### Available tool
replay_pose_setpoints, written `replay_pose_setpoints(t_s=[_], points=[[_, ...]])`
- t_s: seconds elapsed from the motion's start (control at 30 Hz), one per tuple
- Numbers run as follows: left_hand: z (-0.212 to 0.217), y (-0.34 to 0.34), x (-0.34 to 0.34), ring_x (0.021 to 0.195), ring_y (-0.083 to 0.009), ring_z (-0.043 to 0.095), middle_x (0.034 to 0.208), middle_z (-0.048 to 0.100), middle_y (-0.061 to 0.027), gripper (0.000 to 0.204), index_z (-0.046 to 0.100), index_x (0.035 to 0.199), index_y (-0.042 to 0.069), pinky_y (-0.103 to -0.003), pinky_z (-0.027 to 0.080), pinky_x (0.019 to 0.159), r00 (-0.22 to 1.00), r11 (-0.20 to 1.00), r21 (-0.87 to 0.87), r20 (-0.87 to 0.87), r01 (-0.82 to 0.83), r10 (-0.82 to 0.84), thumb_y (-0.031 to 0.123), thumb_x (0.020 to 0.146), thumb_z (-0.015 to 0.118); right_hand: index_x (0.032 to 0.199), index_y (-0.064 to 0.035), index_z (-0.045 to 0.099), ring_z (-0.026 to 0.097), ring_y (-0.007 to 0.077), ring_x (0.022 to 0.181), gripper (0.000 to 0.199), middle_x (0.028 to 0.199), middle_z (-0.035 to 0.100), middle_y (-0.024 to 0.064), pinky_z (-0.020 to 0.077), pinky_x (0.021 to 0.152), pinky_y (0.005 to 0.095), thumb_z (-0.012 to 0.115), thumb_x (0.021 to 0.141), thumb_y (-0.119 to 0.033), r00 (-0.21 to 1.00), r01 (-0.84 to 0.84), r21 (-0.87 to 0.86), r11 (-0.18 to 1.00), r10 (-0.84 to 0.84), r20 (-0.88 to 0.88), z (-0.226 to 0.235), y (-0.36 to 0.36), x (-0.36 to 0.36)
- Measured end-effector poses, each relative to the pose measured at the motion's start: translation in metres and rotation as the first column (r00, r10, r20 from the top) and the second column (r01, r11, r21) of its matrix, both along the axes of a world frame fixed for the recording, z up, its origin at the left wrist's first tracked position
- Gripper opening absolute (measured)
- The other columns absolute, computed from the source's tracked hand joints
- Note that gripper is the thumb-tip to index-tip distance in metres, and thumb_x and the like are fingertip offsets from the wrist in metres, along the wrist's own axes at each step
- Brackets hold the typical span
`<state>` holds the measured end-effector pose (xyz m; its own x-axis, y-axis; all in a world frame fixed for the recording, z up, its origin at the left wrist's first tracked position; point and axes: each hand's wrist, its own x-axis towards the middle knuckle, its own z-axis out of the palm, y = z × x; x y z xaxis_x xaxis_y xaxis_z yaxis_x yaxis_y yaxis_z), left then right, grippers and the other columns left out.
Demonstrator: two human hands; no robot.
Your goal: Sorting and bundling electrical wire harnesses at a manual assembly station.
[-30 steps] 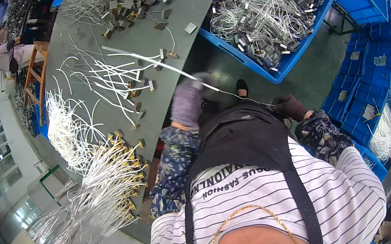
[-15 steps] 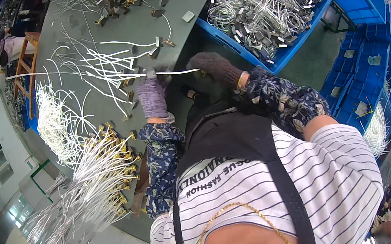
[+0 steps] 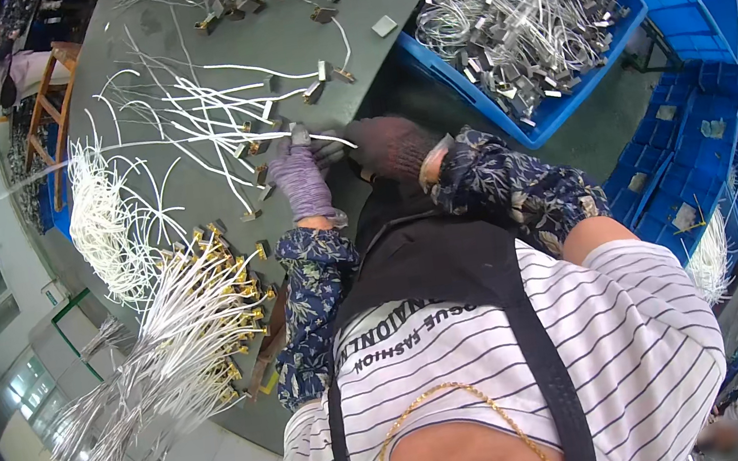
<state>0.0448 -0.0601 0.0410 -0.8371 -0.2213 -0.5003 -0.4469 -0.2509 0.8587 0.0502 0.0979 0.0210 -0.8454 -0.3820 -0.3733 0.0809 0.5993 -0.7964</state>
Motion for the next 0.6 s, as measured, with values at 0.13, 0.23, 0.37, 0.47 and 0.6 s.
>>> replay_pose_setpoints(t_s=[0.13, 0.23, 0.37, 0.47, 0.6], points=[[0.007, -0.017, -0.016, 0.057, -0.0153, 0.061, 0.073, 0.064, -0.0069, 0.020, 0.062, 0.098, 0.002, -0.029, 0.050, 0.051, 0.995, 1.000, -0.002, -0.098, -0.028, 0.028, 0.021, 0.093, 0.064, 0.125, -0.0070, 0.062, 0.068, 0.0196, 0.071, 0.045, 0.085, 0.069, 0.0108, 0.0536, 0.066, 0.0350, 0.069, 0.082, -0.017, 0.985, 0.134, -0.319, 0.938, -0.093, 0.142, 0.004, -0.020, -0.009], [0.017, -0.030, -0.022, 0.051, -0.0127, 0.056, 0.068, 0.062, -0.0033, 0.018, 0.064, 0.090, 0.004, -0.027, 0.044, 0.047, 0.972, 0.983, -0.176, -0.233, -0.053, 0.011, 0.022, 0.092, 0.065, 0.122, -0.0041, 0.064, 0.064, 0.0127, 0.067, 0.042, 0.082, 0.068, 0.0063, 0.0516, 0.061, 0.0298, 0.069, 0.081, -0.012, 0.910, 0.302, -0.536, 0.789, -0.071, 0.408, 0.017, -0.036, -0.017], [0.023, -0.038, -0.023, 0.058, -0.0102, 0.057, 0.070, 0.061, -0.0016, 0.025, 0.063, 0.085, 0.003, -0.026, 0.044, 0.050, 0.970, 0.997, 0.025, -0.232, -0.074, 0.077, 0.026, 0.094, 0.065, 0.115, -0.0014, 0.067, 0.061, 0.0102, 0.061, 0.034, 0.078, 0.066, 0.0045, 0.0499, 0.056, 0.0272, 0.069, 0.082, -0.011, 0.854, 0.340, -0.347, 0.874, -0.132, 0.503, 0.035, -0.038, -0.030], [0.023, -0.039, -0.022, 0.062, -0.0107, 0.059, 0.074, 0.063, -0.0037, 0.026, 0.064, 0.087, 0.002, -0.025, 0.047, 0.054, 0.963, 0.968, -0.250, -0.263, -0.006, -0.063, 0.027, 0.095, 0.064, 0.114, -0.0017, 0.068, 0.060, 0.0108, 0.057, 0.033, 0.077, 0.065, 0.0055, 0.0500, 0.056, 0.0268, 0.068, 0.083, -0.014, 0.887, 0.272, -0.344, 0.899, -0.095, 0.452, 0.045, -0.039, -0.041], [0.031, -0.049, -0.039, 0.059, -0.0113, 0.060, 0.071, 0.063, -0.0037, 0.028, 0.064, 0.095, -0.001, -0.026, 0.049, 0.051, 0.962, 0.941, -0.336, -0.269, -0.044, -0.052, 0.026, 0.095, 0.065, 0.115, -0.0013, 0.066, 0.062, 0.0150, 0.074, 0.042, 0.085, 0.067, 0.0085, 0.0495, 0.067, 0.0314, 0.073, 0.080, -0.024, 0.951, 0.144, -0.289, 0.946, -0.052, 0.304, 0.051, -0.051, -0.057]])
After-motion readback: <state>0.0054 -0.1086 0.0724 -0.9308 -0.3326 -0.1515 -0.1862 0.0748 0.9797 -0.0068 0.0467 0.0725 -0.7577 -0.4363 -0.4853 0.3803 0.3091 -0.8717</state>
